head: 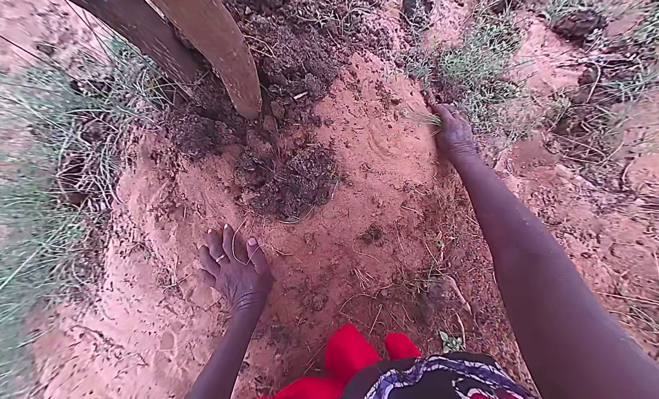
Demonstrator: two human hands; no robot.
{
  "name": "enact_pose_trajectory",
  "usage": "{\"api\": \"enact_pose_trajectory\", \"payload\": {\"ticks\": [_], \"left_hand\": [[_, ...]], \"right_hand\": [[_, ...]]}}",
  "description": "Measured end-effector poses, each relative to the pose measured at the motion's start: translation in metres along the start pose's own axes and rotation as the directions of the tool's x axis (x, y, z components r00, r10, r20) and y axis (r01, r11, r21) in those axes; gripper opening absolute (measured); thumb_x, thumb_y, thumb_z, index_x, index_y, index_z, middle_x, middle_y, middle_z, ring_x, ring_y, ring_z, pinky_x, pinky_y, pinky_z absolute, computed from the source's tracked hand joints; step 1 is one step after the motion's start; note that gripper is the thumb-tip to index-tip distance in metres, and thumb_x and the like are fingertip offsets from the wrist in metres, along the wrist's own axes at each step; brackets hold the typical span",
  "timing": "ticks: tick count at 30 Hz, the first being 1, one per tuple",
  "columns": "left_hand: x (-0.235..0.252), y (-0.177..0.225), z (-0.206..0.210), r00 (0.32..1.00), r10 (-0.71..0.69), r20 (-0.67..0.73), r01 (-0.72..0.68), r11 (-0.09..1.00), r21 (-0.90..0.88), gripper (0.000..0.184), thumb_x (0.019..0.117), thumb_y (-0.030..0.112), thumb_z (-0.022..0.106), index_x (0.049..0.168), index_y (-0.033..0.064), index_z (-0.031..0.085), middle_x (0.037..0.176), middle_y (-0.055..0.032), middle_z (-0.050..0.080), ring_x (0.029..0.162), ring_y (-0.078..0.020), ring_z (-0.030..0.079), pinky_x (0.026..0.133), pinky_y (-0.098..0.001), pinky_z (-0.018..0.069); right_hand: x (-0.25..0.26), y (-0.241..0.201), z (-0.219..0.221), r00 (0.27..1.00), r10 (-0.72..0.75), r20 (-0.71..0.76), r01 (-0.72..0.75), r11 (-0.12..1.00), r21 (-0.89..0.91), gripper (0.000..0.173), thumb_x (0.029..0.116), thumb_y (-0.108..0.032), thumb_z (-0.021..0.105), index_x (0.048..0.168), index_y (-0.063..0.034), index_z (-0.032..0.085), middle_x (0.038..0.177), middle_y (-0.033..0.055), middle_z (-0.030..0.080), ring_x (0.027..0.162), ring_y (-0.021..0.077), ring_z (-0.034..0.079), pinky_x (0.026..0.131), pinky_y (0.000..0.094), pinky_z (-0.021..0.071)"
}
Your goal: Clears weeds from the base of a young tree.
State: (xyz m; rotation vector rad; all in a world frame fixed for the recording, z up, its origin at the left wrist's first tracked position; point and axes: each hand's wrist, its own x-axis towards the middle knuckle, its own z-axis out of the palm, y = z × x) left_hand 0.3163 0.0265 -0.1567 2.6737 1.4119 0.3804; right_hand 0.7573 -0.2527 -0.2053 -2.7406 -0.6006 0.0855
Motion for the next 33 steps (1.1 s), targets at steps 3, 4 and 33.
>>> {"api": "enact_pose_trajectory", "payload": {"ticks": [3, 4, 33], "left_hand": [[0.000, 0.000, 0.000, 1.000, -0.001, -0.001, 0.001, 1.000, 0.003, 0.075, 0.1021, 0.055, 0.019, 0.153, 0.0068, 0.046, 0.160, -0.0263, 0.038, 0.149, -0.0529, 0.029, 0.113, -0.0715, 0.0211], [0.000, 0.000, 0.000, 1.000, 0.004, -0.009, -0.004, 1.000, 0.002, 0.075, 0.1020, 0.054, 0.019, 0.152, 0.0060, 0.047, 0.159, -0.0269, 0.039, 0.148, -0.0535, 0.030, 0.113, -0.0714, 0.0219], [-0.001, -0.001, -0.001, 1.000, 0.009, 0.004, -0.009, 1.000, -0.005, 0.072, 0.1032, 0.053, 0.020, 0.153, 0.0081, 0.047, 0.160, -0.0270, 0.038, 0.148, -0.0537, 0.029, 0.113, -0.0711, 0.0223]], "right_hand": [[0.012, 0.011, 0.002, 0.954, 0.300, 0.011, -0.300, 0.954, -0.018, 0.058, 0.0956, -0.007, 0.059, 0.151, -0.0034, 0.042, 0.143, 0.0333, 0.053, 0.137, 0.0507, 0.049, 0.114, 0.0731, 0.0268], [0.016, 0.016, 0.003, 0.937, 0.350, -0.010, -0.350, 0.937, -0.022, 0.060, 0.0942, -0.005, 0.058, 0.152, -0.0016, 0.041, 0.149, 0.0343, 0.047, 0.142, 0.0523, 0.042, 0.114, 0.0758, 0.0244], [0.059, 0.010, -0.029, 0.792, 0.511, 0.333, -0.420, 0.853, -0.310, 0.048, 0.0930, -0.020, 0.070, 0.117, 0.0192, 0.058, 0.129, 0.0416, 0.056, 0.126, 0.0560, 0.054, 0.097, 0.0740, 0.0429]]}}
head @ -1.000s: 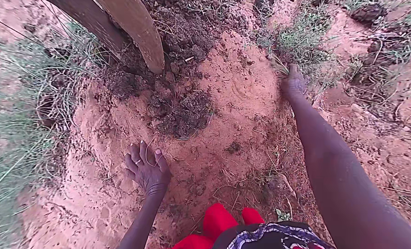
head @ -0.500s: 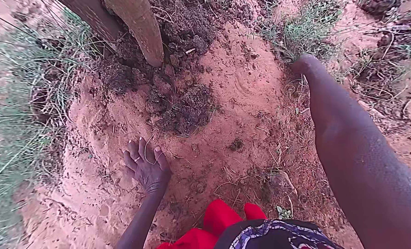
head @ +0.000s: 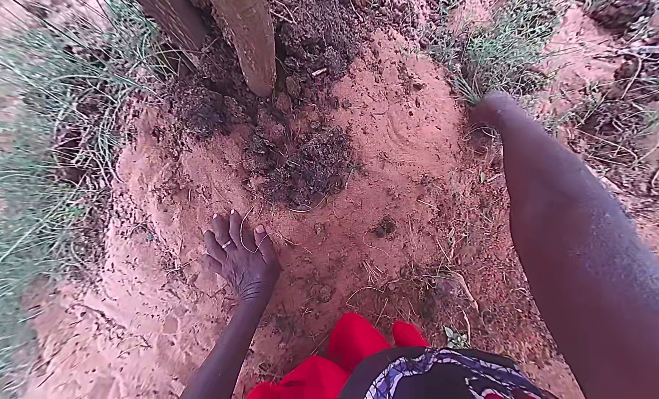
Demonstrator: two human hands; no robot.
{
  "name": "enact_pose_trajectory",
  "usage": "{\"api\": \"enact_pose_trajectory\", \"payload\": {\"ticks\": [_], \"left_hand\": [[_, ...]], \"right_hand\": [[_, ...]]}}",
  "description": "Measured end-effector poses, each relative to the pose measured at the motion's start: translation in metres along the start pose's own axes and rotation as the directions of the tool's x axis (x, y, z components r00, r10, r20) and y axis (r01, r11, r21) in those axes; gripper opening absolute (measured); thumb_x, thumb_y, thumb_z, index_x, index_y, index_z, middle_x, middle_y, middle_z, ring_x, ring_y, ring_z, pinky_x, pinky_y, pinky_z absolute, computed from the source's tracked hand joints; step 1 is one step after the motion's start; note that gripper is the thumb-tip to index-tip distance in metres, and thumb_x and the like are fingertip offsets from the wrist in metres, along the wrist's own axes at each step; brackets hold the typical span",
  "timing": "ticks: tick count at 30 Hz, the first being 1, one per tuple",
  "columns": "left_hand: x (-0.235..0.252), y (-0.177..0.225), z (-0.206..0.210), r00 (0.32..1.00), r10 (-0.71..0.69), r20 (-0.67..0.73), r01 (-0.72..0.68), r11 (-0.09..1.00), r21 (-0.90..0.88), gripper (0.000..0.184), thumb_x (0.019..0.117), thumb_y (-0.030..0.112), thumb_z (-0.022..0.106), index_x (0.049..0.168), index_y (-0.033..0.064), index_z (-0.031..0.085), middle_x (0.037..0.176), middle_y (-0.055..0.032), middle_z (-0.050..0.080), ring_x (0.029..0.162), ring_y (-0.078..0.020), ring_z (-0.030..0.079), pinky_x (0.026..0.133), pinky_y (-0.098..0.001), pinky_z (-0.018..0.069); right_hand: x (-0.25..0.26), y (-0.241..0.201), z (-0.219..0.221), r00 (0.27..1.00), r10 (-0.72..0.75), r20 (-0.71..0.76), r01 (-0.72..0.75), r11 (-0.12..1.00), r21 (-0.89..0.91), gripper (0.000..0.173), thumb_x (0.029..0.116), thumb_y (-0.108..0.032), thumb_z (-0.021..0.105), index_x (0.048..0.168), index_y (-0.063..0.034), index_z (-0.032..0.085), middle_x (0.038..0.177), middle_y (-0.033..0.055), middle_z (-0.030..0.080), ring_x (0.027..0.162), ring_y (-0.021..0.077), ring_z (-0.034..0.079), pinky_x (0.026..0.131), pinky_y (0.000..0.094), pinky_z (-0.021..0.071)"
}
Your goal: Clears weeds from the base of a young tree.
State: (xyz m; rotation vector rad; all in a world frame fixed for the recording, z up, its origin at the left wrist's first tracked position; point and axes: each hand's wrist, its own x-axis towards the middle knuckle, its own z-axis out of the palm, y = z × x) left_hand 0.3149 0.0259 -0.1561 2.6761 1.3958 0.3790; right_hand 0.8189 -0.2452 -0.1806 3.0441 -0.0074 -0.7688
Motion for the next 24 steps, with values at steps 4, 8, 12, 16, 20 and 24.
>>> {"api": "enact_pose_trajectory", "payload": {"ticks": [4, 8, 12, 16, 20, 24], "left_hand": [[0.000, 0.001, 0.000, 1.000, 0.009, -0.015, -0.009, 1.000, 0.002, 0.073, 0.1032, 0.053, 0.019, 0.151, 0.0065, 0.049, 0.158, -0.0281, 0.040, 0.147, -0.0549, 0.031, 0.112, -0.0720, 0.0232], [0.000, 0.002, -0.001, 1.000, 0.009, -0.007, -0.009, 1.000, -0.005, 0.073, 0.1035, 0.053, 0.020, 0.151, 0.0056, 0.048, 0.159, -0.0285, 0.038, 0.147, -0.0553, 0.030, 0.113, -0.0717, 0.0229], [0.001, 0.004, -0.001, 1.000, 0.002, -0.005, -0.002, 1.000, -0.005, 0.072, 0.1036, 0.053, 0.020, 0.152, 0.0075, 0.049, 0.158, -0.0288, 0.039, 0.146, -0.0560, 0.031, 0.112, -0.0731, 0.0230], [0.000, 0.005, 0.000, 1.000, -0.008, -0.014, 0.008, 1.000, -0.008, 0.069, 0.1040, 0.050, 0.022, 0.151, 0.0084, 0.050, 0.158, -0.0283, 0.040, 0.146, -0.0566, 0.032, 0.111, -0.0737, 0.0232], [0.000, 0.006, 0.001, 1.000, -0.010, -0.014, 0.010, 1.000, -0.005, 0.068, 0.1041, 0.049, 0.021, 0.152, 0.0104, 0.049, 0.159, -0.0262, 0.039, 0.147, -0.0547, 0.031, 0.112, -0.0732, 0.0234], [-0.001, 0.006, 0.001, 0.999, -0.008, -0.032, 0.008, 1.000, -0.001, 0.066, 0.1042, 0.047, 0.022, 0.151, 0.0100, 0.051, 0.158, -0.0255, 0.041, 0.146, -0.0545, 0.032, 0.112, -0.0729, 0.0237]], "right_hand": [[-0.009, 0.003, 0.016, 0.992, -0.003, -0.130, 0.011, 0.998, 0.060, 0.060, 0.0984, -0.024, 0.062, 0.140, 0.0153, 0.044, 0.135, 0.0417, 0.053, 0.128, 0.0580, 0.053, 0.096, 0.0747, 0.0438], [-0.064, -0.028, -0.015, 0.988, 0.133, 0.082, -0.130, 0.991, -0.040, 0.051, 0.1067, -0.018, 0.049, 0.144, 0.0152, 0.040, 0.150, 0.0372, 0.043, 0.142, 0.0514, 0.043, 0.110, 0.0674, 0.0365], [-0.035, -0.009, 0.014, 0.994, -0.027, -0.105, 0.006, 0.980, -0.200, 0.038, 0.0992, -0.019, 0.059, 0.110, 0.0178, 0.061, 0.120, 0.0414, 0.061, 0.115, 0.0590, 0.060, 0.085, 0.0763, 0.0455], [-0.025, -0.006, 0.018, 0.998, -0.048, -0.051, 0.033, 0.965, -0.261, 0.037, 0.0920, -0.015, 0.070, 0.105, 0.0190, 0.061, 0.118, 0.0429, 0.060, 0.114, 0.0611, 0.058, 0.085, 0.0786, 0.0445], [-0.034, 0.002, 0.022, 0.996, -0.080, -0.041, 0.067, 0.966, -0.251, 0.033, 0.0954, -0.015, 0.065, 0.104, 0.0169, 0.061, 0.116, 0.0424, 0.061, 0.112, 0.0603, 0.060, 0.083, 0.0778, 0.0461], [-0.037, 0.018, 0.026, 0.988, -0.148, -0.035, 0.138, 0.968, -0.211, 0.029, 0.0954, -0.014, 0.065, 0.108, 0.0120, 0.062, 0.114, 0.0413, 0.061, 0.110, 0.0604, 0.060, 0.080, 0.0775, 0.0469]]}}
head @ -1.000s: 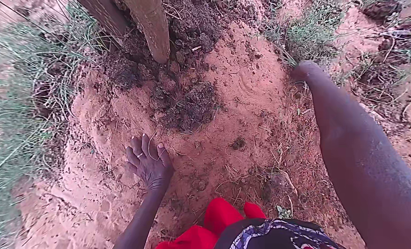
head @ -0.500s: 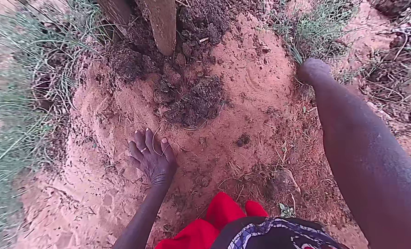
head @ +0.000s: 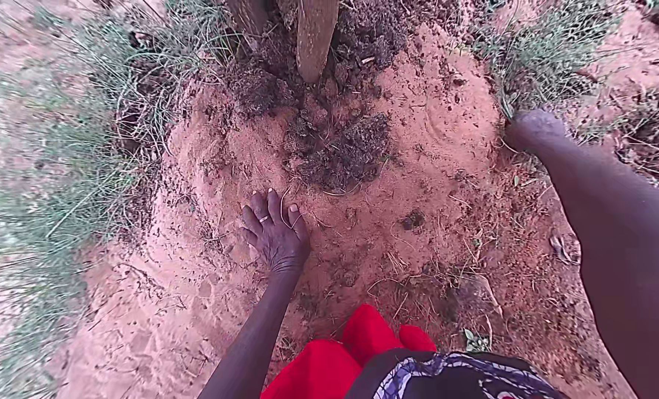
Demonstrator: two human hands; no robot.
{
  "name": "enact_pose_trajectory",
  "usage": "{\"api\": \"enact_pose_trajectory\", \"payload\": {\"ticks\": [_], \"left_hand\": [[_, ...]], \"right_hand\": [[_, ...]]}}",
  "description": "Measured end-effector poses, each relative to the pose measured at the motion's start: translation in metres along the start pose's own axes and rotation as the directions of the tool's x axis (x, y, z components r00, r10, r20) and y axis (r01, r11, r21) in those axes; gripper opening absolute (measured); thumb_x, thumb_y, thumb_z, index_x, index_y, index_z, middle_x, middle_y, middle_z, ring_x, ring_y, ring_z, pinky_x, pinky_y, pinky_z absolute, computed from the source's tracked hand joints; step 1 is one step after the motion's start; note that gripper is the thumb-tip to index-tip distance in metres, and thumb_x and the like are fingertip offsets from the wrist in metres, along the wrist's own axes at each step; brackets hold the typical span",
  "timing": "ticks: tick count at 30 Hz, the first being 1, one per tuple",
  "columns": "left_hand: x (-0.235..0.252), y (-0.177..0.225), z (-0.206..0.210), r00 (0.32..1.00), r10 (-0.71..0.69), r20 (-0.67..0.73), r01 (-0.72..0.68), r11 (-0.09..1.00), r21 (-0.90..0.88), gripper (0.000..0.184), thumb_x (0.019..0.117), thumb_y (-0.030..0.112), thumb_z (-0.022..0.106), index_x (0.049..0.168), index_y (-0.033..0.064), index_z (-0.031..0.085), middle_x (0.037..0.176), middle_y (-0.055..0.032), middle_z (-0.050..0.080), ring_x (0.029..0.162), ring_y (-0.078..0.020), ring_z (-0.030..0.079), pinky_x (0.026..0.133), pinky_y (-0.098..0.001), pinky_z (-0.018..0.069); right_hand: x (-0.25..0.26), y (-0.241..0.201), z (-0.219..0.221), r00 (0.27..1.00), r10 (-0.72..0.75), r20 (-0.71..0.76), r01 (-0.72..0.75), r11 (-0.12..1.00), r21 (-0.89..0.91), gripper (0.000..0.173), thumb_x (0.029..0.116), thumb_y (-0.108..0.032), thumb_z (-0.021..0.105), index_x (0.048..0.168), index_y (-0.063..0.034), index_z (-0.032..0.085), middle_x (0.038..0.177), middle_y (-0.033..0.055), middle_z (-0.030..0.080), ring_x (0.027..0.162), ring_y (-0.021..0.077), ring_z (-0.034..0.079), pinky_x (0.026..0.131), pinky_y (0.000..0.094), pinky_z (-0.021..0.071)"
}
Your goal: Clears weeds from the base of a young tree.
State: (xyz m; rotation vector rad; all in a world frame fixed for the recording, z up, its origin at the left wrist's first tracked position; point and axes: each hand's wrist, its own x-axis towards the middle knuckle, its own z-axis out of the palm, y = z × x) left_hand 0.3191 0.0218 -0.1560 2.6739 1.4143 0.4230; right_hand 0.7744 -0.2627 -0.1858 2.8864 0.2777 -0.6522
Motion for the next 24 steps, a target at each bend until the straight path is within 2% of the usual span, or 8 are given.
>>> {"api": "enact_pose_trajectory", "payload": {"ticks": [5, 8, 11, 14, 17, 19, 21, 24], "left_hand": [[0.000, -0.003, -0.003, 1.000, 0.027, -0.014, -0.027, 1.000, -0.003, 0.067, 0.1038, 0.046, 0.023, 0.148, 0.0063, 0.053, 0.155, -0.0284, 0.044, 0.144, -0.0571, 0.034, 0.110, -0.0739, 0.0245], [0.003, 0.001, 0.001, 0.999, 0.021, -0.024, -0.022, 0.999, -0.031, 0.069, 0.1039, 0.049, 0.022, 0.149, 0.0066, 0.052, 0.156, -0.0278, 0.043, 0.145, -0.0565, 0.032, 0.111, -0.0738, 0.0233], [0.001, -0.006, 0.000, 1.000, 0.021, 0.002, -0.021, 1.000, -0.003, 0.070, 0.1033, 0.050, 0.021, 0.150, 0.0064, 0.051, 0.157, -0.0266, 0.041, 0.147, -0.0545, 0.031, 0.111, -0.0725, 0.0242], [0.001, -0.003, -0.001, 0.999, -0.003, 0.037, 0.003, 1.000, -0.007, 0.070, 0.1031, 0.050, 0.021, 0.153, 0.0077, 0.047, 0.160, -0.0247, 0.039, 0.149, -0.0527, 0.028, 0.113, -0.0719, 0.0219], [0.003, -0.003, 0.000, 0.999, -0.016, 0.036, 0.016, 1.000, -0.006, 0.070, 0.1034, 0.051, 0.020, 0.153, 0.0093, 0.047, 0.161, -0.0233, 0.038, 0.150, -0.0515, 0.028, 0.114, -0.0706, 0.0213], [0.002, -0.003, -0.001, 0.999, -0.021, 0.048, 0.021, 1.000, 0.001, 0.069, 0.1040, 0.050, 0.020, 0.154, 0.0099, 0.046, 0.162, -0.0227, 0.036, 0.150, -0.0510, 0.027, 0.115, -0.0707, 0.0205], [0.003, -0.005, -0.001, 0.998, -0.025, 0.053, 0.025, 1.000, 0.005, 0.069, 0.1036, 0.049, 0.021, 0.154, 0.0101, 0.046, 0.163, -0.0218, 0.036, 0.151, -0.0502, 0.027, 0.115, -0.0704, 0.0201], [0.003, -0.006, 0.003, 0.998, -0.018, 0.052, 0.018, 1.000, 0.006, 0.070, 0.1039, 0.051, 0.020, 0.155, 0.0110, 0.045, 0.163, -0.0204, 0.035, 0.151, -0.0491, 0.028, 0.115, -0.0695, 0.0207]], "right_hand": [[-0.072, 0.026, 0.048, 0.985, -0.159, 0.072, 0.142, 0.970, 0.199, 0.026, 0.1037, -0.014, 0.055, 0.111, 0.0107, 0.060, 0.101, 0.0396, 0.063, 0.099, 0.0593, 0.063, 0.078, 0.0750, 0.0473], [-0.106, 0.033, 0.057, 0.997, 0.012, 0.078, -0.029, 0.974, 0.224, 0.042, 0.1074, -0.021, 0.050, 0.138, 0.0086, 0.050, 0.118, 0.0400, 0.063, 0.115, 0.0572, 0.061, 0.094, 0.0718, 0.0453], [-0.110, 0.032, 0.074, 0.996, 0.083, 0.041, -0.092, 0.929, 0.359, 0.042, 0.1084, -0.023, 0.046, 0.138, 0.0063, 0.050, 0.116, 0.0396, 0.063, 0.113, 0.0575, 0.062, 0.092, 0.0729, 0.0458], [-0.115, 0.058, 0.093, 0.948, 0.303, -0.102, -0.106, 0.598, 0.794, 0.047, 0.1072, -0.032, 0.051, 0.127, 0.0098, 0.057, 0.115, 0.0348, 0.063, 0.110, 0.0469, 0.061, 0.096, 0.0658, 0.0441], [-0.132, 0.062, 0.078, 0.878, 0.436, -0.198, 0.027, 0.368, 0.930, 0.051, 0.0988, -0.036, 0.068, 0.128, 0.0051, 0.057, 0.109, 0.0194, 0.064, 0.096, 0.0241, 0.063, 0.091, 0.0477, 0.0507], [-0.136, 0.054, 0.059, 0.882, 0.376, -0.285, 0.083, 0.471, 0.878, 0.053, 0.0926, -0.033, 0.077, 0.119, 0.0093, 0.060, 0.101, 0.0236, 0.064, 0.089, 0.0305, 0.062, 0.087, 0.0548, 0.0492], [-0.126, 0.035, 0.038, 0.914, 0.241, -0.327, 0.097, 0.651, 0.753, 0.045, 0.0964, -0.030, 0.071, 0.115, 0.0104, 0.065, 0.103, 0.0319, 0.067, 0.098, 0.0449, 0.065, 0.090, 0.0654, 0.0462], [-0.092, 0.016, 0.026, 0.976, 0.080, -0.203, 0.012, 0.910, 0.414, 0.038, 0.1006, -0.023, 0.056, 0.128, 0.0027, 0.063, 0.117, 0.0359, 0.065, 0.113, 0.0560, 0.062, 0.091, 0.0739, 0.0451]]}}
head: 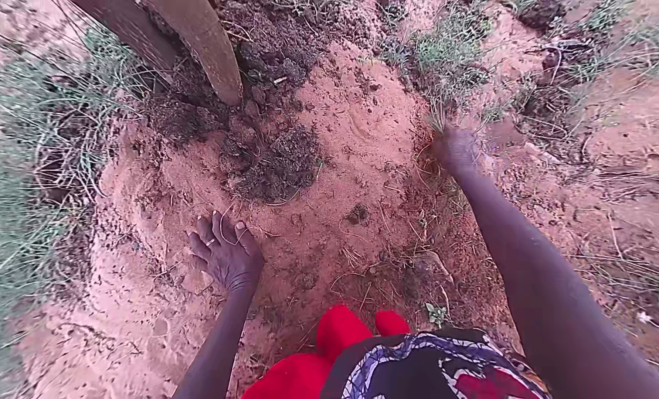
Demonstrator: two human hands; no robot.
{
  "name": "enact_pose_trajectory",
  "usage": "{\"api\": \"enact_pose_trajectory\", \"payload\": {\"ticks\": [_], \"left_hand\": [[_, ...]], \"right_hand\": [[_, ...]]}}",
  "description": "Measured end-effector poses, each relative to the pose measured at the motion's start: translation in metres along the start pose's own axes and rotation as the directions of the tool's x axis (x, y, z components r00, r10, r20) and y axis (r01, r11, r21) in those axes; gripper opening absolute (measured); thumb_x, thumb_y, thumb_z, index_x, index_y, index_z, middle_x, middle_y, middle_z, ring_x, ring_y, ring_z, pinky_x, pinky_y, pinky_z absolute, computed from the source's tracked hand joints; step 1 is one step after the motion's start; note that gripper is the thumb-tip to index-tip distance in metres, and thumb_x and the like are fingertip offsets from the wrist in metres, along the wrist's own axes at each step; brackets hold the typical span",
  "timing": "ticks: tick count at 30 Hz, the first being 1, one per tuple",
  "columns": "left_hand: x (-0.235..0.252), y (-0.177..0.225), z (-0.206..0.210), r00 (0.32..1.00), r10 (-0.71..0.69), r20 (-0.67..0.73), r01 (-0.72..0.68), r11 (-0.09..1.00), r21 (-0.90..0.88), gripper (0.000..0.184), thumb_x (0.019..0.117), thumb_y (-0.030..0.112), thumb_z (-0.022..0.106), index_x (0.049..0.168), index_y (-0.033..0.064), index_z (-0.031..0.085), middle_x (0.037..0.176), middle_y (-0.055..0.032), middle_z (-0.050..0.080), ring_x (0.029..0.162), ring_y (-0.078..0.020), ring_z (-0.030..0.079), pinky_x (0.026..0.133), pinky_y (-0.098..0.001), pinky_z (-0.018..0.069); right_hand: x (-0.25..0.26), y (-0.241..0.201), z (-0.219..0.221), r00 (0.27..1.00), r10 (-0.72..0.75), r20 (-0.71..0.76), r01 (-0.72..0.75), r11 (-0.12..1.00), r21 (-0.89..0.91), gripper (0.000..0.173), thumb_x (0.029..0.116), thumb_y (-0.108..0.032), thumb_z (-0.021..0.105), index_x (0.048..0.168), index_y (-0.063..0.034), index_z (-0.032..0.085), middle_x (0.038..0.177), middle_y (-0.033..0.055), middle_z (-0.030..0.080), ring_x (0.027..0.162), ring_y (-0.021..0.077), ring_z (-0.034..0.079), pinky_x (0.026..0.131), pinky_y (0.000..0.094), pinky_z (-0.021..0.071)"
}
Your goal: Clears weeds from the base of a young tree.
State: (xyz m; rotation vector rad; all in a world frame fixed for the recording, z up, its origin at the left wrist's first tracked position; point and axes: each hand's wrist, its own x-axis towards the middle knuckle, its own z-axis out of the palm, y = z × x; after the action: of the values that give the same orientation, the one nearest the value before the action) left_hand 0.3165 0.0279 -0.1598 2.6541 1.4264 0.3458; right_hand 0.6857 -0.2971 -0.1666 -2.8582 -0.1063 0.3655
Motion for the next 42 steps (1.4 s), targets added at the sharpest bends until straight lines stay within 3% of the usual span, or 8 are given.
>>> {"api": "enact_pose_trajectory", "payload": {"ticks": [8, 17, 21, 25, 30, 35, 39, 42], "left_hand": [[0.001, -0.001, 0.000, 1.000, 0.005, -0.023, -0.005, 1.000, 0.007, 0.069, 0.1039, 0.050, 0.021, 0.154, 0.0095, 0.046, 0.162, -0.0209, 0.037, 0.150, -0.0496, 0.029, 0.115, -0.0694, 0.0219], [0.000, 0.001, -0.002, 1.000, 0.004, -0.016, -0.004, 1.000, 0.012, 0.070, 0.1029, 0.051, 0.020, 0.153, 0.0091, 0.047, 0.161, -0.0210, 0.038, 0.150, -0.0488, 0.028, 0.115, -0.0689, 0.0218], [0.000, 0.001, -0.001, 0.999, 0.014, -0.046, -0.015, 1.000, -0.014, 0.070, 0.1036, 0.051, 0.021, 0.152, 0.0083, 0.048, 0.160, -0.0229, 0.040, 0.149, -0.0501, 0.030, 0.114, -0.0706, 0.0216], [-0.001, 0.000, 0.000, 0.999, 0.012, -0.041, -0.012, 1.000, -0.017, 0.070, 0.1036, 0.052, 0.022, 0.153, 0.0089, 0.047, 0.161, -0.0222, 0.039, 0.150, -0.0492, 0.029, 0.114, -0.0701, 0.0208], [-0.002, -0.002, 0.000, 0.999, 0.010, -0.036, -0.010, 1.000, -0.014, 0.068, 0.1041, 0.049, 0.023, 0.153, 0.0085, 0.046, 0.162, -0.0225, 0.037, 0.151, -0.0490, 0.028, 0.115, -0.0696, 0.0209], [-0.003, -0.001, -0.001, 0.998, 0.031, -0.060, -0.033, 0.999, -0.018, 0.071, 0.1034, 0.051, 0.023, 0.151, 0.0058, 0.048, 0.159, -0.0244, 0.041, 0.149, -0.0521, 0.029, 0.113, -0.0707, 0.0219], [-0.003, -0.002, -0.001, 0.997, 0.037, -0.072, -0.038, 0.999, -0.006, 0.072, 0.1030, 0.052, 0.021, 0.150, 0.0054, 0.049, 0.157, -0.0254, 0.043, 0.149, -0.0514, 0.030, 0.114, -0.0691, 0.0218], [-0.003, 0.000, 0.000, 0.997, 0.042, -0.069, -0.042, 0.999, -0.005, 0.072, 0.1033, 0.052, 0.021, 0.150, 0.0050, 0.049, 0.157, -0.0260, 0.043, 0.148, -0.0515, 0.031, 0.113, -0.0686, 0.0231]], "right_hand": [[0.065, 0.071, 0.016, 0.991, 0.122, 0.051, -0.099, 0.940, -0.326, 0.058, 0.0973, -0.021, 0.066, 0.146, 0.0028, 0.047, 0.131, 0.0369, 0.059, 0.130, 0.0599, 0.049, 0.097, 0.0785, 0.0399], [0.048, 0.079, -0.003, 0.955, 0.254, 0.156, -0.218, 0.952, -0.216, 0.041, 0.0982, -0.026, 0.064, 0.107, 0.0134, 0.064, 0.119, 0.0407, 0.061, 0.117, 0.0577, 0.059, 0.089, 0.0751, 0.0459], [0.007, 0.080, 0.011, 0.974, 0.141, 0.177, -0.152, 0.987, 0.047, 0.041, 0.1039, -0.027, 0.057, 0.106, 0.0139, 0.063, 0.107, 0.0397, 0.063, 0.108, 0.0571, 0.061, 0.089, 0.0737, 0.0436], [-0.052, 0.034, 0.014, 0.992, -0.099, 0.078, 0.098, 0.995, 0.017, 0.034, 0.1033, -0.020, 0.060, 0.117, 0.0111, 0.061, 0.103, 0.0384, 0.066, 0.102, 0.0589, 0.064, 0.086, 0.0740, 0.0464], [0.029, 0.026, 0.011, 0.982, -0.131, -0.136, 0.123, 0.990, -0.071, 0.037, 0.0956, -0.014, 0.063, 0.126, 0.0063, 0.062, 0.114, 0.0370, 0.065, 0.123, 0.0571, 0.054, 0.101, 0.0702, 0.0418], [0.096, 0.010, 0.008, 0.877, -0.477, -0.057, 0.446, 0.853, -0.269, 0.042, 0.0954, -0.005, 0.061, 0.137, -0.0019, 0.060, 0.131, 0.0295, 0.064, 0.134, 0.0530, 0.050, 0.108, 0.0680, 0.0384], [0.116, -0.007, 0.011, 0.909, -0.416, 0.030, 0.394, 0.832, -0.391, 0.059, 0.0916, 0.006, 0.062, 0.148, 0.0019, 0.045, 0.143, 0.0341, 0.054, 0.145, 0.0547, 0.037, 0.113, 0.0746, 0.0289], [0.116, -0.018, 0.015, 0.959, -0.282, -0.034, 0.234, 0.853, -0.467, 0.046, 0.0881, 0.009, 0.062, 0.133, 0.0144, 0.053, 0.142, 0.0364, 0.051, 0.143, 0.0545, 0.038, 0.115, 0.0726, 0.0271]]}}
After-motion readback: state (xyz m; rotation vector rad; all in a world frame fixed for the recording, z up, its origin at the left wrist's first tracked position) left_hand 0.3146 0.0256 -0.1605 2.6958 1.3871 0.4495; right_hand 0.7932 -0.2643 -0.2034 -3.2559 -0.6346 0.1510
